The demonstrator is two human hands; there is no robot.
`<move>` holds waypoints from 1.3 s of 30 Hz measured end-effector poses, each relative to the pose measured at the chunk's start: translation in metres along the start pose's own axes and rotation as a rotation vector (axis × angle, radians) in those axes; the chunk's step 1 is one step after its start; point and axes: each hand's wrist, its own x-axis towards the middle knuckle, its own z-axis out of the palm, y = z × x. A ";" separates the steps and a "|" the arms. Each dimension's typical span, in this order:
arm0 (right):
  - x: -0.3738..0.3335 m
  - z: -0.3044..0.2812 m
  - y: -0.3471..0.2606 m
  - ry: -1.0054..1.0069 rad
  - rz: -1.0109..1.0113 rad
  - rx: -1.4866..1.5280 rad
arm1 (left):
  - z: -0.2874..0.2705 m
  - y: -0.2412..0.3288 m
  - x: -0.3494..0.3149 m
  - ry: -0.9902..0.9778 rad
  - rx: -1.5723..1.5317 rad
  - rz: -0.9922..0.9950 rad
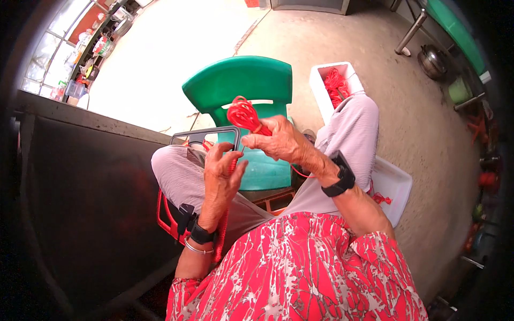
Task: Tying and wrapping red twine around a small metal frame while seated.
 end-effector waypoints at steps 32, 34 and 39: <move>0.052 0.044 0.083 -0.012 -0.338 -0.270 | 0.006 -0.031 0.001 0.149 -0.225 -0.352; 0.049 0.038 0.069 0.071 -0.301 -0.182 | 0.005 -0.031 0.001 0.217 -0.223 -0.343; 0.051 0.031 0.049 0.251 -0.541 -0.417 | 0.002 -0.027 0.004 0.318 -0.192 -0.297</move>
